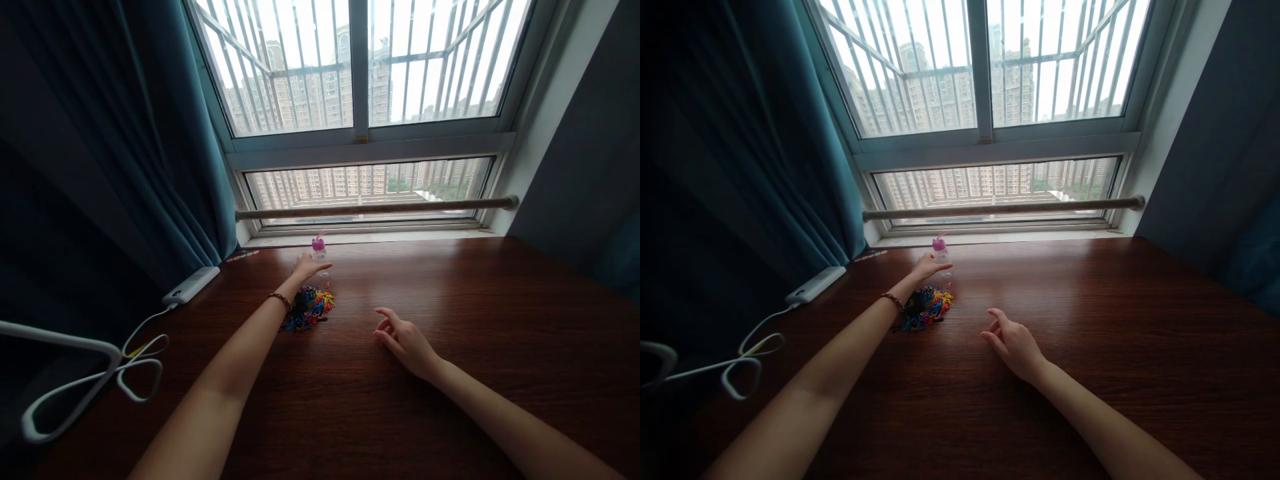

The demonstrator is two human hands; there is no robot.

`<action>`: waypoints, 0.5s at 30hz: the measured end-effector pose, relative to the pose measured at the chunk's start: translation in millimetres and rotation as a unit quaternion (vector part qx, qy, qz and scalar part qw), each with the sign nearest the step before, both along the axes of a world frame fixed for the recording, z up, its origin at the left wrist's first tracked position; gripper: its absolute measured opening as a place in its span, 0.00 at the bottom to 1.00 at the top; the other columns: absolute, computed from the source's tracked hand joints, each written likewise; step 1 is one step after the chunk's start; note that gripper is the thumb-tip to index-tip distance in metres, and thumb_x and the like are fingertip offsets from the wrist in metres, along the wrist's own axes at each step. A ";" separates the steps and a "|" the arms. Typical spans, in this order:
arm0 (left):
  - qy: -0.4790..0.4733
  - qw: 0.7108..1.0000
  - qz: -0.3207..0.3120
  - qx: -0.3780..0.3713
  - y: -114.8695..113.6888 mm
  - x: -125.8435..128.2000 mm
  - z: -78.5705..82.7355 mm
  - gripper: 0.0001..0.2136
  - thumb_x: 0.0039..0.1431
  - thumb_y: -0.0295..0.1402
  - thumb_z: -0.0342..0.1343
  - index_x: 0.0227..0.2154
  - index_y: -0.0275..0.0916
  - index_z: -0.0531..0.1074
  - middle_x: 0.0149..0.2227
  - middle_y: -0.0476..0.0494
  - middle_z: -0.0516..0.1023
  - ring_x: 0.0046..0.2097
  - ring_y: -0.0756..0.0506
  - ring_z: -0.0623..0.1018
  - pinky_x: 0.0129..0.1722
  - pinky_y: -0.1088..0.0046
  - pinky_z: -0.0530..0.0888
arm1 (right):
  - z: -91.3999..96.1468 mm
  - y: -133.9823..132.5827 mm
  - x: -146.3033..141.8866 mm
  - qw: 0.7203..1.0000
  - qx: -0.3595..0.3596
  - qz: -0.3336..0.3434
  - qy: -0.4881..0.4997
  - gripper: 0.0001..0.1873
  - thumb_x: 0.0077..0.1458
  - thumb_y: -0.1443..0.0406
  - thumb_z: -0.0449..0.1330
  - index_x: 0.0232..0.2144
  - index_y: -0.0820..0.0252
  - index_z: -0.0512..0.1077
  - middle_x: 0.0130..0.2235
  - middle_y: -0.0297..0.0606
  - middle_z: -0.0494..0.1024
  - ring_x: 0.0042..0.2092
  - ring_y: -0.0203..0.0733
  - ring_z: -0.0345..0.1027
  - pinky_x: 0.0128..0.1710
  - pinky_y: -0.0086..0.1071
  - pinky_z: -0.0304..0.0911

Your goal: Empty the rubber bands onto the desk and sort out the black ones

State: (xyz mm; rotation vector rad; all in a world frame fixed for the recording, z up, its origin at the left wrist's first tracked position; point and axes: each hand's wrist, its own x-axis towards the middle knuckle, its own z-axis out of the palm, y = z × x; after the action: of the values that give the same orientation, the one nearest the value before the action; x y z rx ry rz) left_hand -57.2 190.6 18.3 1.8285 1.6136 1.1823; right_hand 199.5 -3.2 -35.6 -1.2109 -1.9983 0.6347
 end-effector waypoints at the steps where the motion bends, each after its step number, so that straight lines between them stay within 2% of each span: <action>1: 0.011 1.000 0.021 0.017 -9.5 0.4 6.5 0.27 0.27 0.41 0.69 0.28 0.33 0.62 0.35 0.35 0.69 0.46 0.35 0.66 0.43 0.64 0.63 | -0.3 0.0 0.3 1.000 -0.001 0.000 -0.001 0.21 0.57 0.59 0.50 0.51 0.60 0.57 0.33 0.37 0.76 0.32 0.38 0.70 0.33 0.31 0.64; 3: 0.033 0.997 0.037 0.059 -38.9 4.8 15.5 0.27 0.33 0.41 0.67 0.34 0.31 0.62 0.43 0.31 0.65 0.52 0.32 0.61 0.50 0.59 0.59 | 0.0 -0.5 1.0 1.000 -0.003 -0.001 -0.003 0.21 0.57 0.59 0.50 0.51 0.60 0.57 0.33 0.37 0.76 0.32 0.38 0.70 0.34 0.31 0.64; 5: 0.055 0.993 0.009 0.105 -82.2 13.8 16.1 0.25 0.42 0.40 0.63 0.41 0.34 0.62 0.49 0.34 0.62 0.55 0.35 0.58 0.55 0.59 0.55 | 2.8 -2.7 0.6 1.000 0.002 0.003 -0.004 0.21 0.57 0.60 0.50 0.51 0.60 0.58 0.33 0.37 0.75 0.32 0.38 0.69 0.35 0.32 0.64; 7: 0.080 0.986 -0.065 0.134 -133.4 24.8 7.5 0.21 0.48 0.39 0.59 0.44 0.39 0.62 0.50 0.40 0.63 0.54 0.40 0.62 0.56 0.64 0.57 | 8.3 -7.6 -2.3 1.000 0.024 0.015 -0.009 0.21 0.56 0.60 0.51 0.51 0.61 0.59 0.36 0.40 0.75 0.35 0.39 0.69 0.38 0.34 0.64; 8: 0.100 0.971 -0.148 0.161 -158.7 29.8 0.7 0.19 0.52 0.39 0.56 0.45 0.40 0.61 0.51 0.40 0.63 0.55 0.41 0.62 0.56 0.64 0.58 | 11.9 -11.4 -5.0 0.999 0.038 0.033 -0.017 0.21 0.55 0.59 0.52 0.50 0.62 0.60 0.38 0.41 0.74 0.38 0.41 0.68 0.41 0.36 0.64; 9: 0.122 0.948 -0.235 0.175 -182.2 33.9 -6.9 0.22 0.53 0.40 0.55 0.49 0.41 0.58 0.53 0.39 0.62 0.56 0.41 0.61 0.56 0.63 0.59 | 15.5 -16.2 -8.5 0.996 0.053 0.064 -0.029 0.20 0.54 0.59 0.53 0.48 0.61 0.63 0.40 0.43 0.74 0.41 0.42 0.67 0.43 0.37 0.63; 11: 0.193 0.885 -0.385 0.178 -219.0 39.0 -21.6 0.32 0.50 0.46 0.55 0.55 0.40 0.51 0.57 0.37 0.59 0.59 0.39 0.57 0.59 0.59 0.56 | 21.7 -27.9 -16.9 0.980 0.080 0.170 -0.059 0.19 0.51 0.58 0.56 0.45 0.59 0.67 0.45 0.42 0.73 0.48 0.45 0.64 0.50 0.40 0.58; 13: 0.251 0.821 -0.469 0.205 -239.8 41.0 -32.1 0.36 0.51 0.48 0.53 0.58 0.36 0.47 0.57 0.35 0.60 0.60 0.38 0.56 0.61 0.58 0.51 | 24.8 -40.4 -24.9 0.947 0.093 0.295 -0.083 0.23 0.46 0.58 0.60 0.47 0.56 0.68 0.50 0.40 0.70 0.54 0.47 0.58 0.57 0.42 0.49; 15: 0.312 0.761 -0.518 0.233 -246.4 42.3 -37.4 0.29 0.56 0.43 0.50 0.58 0.37 0.50 0.58 0.39 0.61 0.60 0.40 0.56 0.61 0.60 0.49 | 25.8 -50.5 -29.5 0.928 0.066 0.356 -0.092 0.31 0.45 0.58 0.60 0.53 0.53 0.62 0.57 0.39 0.62 0.59 0.48 0.50 0.60 0.45 0.41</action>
State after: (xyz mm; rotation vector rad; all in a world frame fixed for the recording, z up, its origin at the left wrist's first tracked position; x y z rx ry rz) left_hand -14.9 -55.7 -19.1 3.0056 0.2101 0.4373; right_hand 170.0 -53.7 -9.9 -0.4440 -2.6054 0.7227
